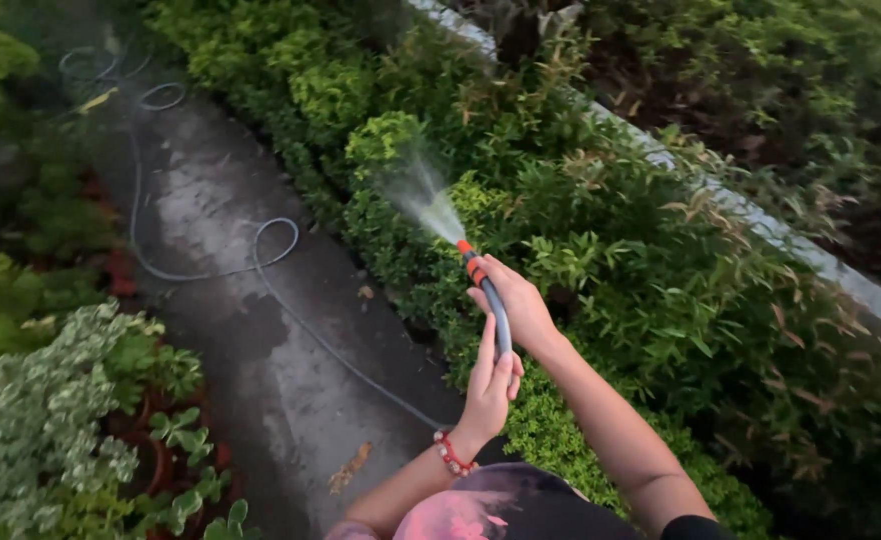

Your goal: Watering various garden plants using a hose with a spray nozzle.

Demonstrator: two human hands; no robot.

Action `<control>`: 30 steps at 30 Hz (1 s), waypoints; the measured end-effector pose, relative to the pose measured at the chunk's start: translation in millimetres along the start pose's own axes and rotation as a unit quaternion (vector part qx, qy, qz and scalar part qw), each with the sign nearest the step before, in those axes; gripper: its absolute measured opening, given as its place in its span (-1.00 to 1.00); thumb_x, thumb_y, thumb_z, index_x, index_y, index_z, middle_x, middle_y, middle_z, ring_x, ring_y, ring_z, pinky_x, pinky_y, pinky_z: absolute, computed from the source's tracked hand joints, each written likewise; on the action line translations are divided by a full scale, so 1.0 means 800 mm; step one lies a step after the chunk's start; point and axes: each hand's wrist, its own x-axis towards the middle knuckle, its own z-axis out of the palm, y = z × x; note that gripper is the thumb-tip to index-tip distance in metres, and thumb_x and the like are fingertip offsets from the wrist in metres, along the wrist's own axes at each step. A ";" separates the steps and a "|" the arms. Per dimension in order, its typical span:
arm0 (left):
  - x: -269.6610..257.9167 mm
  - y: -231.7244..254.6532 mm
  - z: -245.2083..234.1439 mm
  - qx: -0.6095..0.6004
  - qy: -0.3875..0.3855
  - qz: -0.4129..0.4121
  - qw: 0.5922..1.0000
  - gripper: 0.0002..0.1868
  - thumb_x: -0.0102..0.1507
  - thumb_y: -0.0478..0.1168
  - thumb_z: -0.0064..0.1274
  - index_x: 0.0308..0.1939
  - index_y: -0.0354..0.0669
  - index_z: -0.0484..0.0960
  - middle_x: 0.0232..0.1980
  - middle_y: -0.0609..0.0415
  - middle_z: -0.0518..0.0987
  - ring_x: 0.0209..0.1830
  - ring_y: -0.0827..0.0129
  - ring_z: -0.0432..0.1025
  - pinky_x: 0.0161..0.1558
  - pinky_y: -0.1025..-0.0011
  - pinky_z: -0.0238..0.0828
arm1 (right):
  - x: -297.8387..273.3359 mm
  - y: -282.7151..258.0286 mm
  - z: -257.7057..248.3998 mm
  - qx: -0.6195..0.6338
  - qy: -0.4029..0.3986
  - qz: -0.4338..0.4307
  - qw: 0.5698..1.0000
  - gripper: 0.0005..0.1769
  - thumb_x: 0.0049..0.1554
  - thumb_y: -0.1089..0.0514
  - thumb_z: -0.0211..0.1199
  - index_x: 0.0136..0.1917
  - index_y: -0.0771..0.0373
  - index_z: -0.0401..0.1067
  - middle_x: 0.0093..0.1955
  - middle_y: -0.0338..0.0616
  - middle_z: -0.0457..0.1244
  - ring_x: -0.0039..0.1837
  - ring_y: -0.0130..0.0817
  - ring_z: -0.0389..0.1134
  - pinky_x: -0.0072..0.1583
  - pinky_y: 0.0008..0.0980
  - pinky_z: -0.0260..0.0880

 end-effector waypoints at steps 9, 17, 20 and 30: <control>-0.010 -0.005 0.012 -0.017 0.035 0.042 0.998 -0.36 0.41 -0.16 -0.42 0.53 0.04 -0.28 -0.36 0.12 0.34 -0.64 0.58 0.06 -0.57 0.56 0.03 | 0.001 -0.011 -0.004 0.012 -0.026 -0.027 0.999 -0.48 0.16 0.08 0.10 0.36 0.23 0.19 0.42 0.19 0.04 0.35 0.04 0.19 0.29 -0.16 0.21; -0.009 -0.018 0.009 -0.009 0.078 0.098 0.992 -0.39 0.40 -0.26 -0.46 0.51 -0.12 -0.25 -0.35 0.08 0.37 -0.65 0.57 0.14 -0.58 0.63 0.08 | 0.008 0.005 0.020 0.004 0.031 -0.086 0.996 -0.47 0.11 0.02 0.19 0.32 0.19 0.28 0.35 0.12 0.15 0.28 0.06 0.24 0.19 -0.15 0.30; -0.009 -0.025 0.007 -0.017 0.079 0.141 0.987 -0.41 0.40 -0.35 -0.50 0.50 -0.26 -0.26 -0.36 0.04 0.39 -0.67 0.57 0.20 -0.59 0.71 0.14 | 0.009 0.012 0.033 -0.008 0.085 -0.118 0.989 -0.46 0.08 0.00 0.27 0.29 0.19 0.35 0.29 0.06 0.23 0.20 0.07 0.30 0.13 -0.12 0.38; -0.016 -0.021 0.010 -0.048 0.083 0.140 0.986 -0.41 0.41 -0.33 -0.47 0.50 -0.23 -0.24 -0.38 0.03 0.38 -0.69 0.56 0.20 -0.63 0.71 0.13 | -0.004 0.004 0.028 -0.045 0.079 -0.097 0.991 -0.45 0.08 -0.05 0.26 0.29 0.16 0.33 0.32 -0.03 0.21 0.22 0.01 0.30 0.13 -0.13 0.39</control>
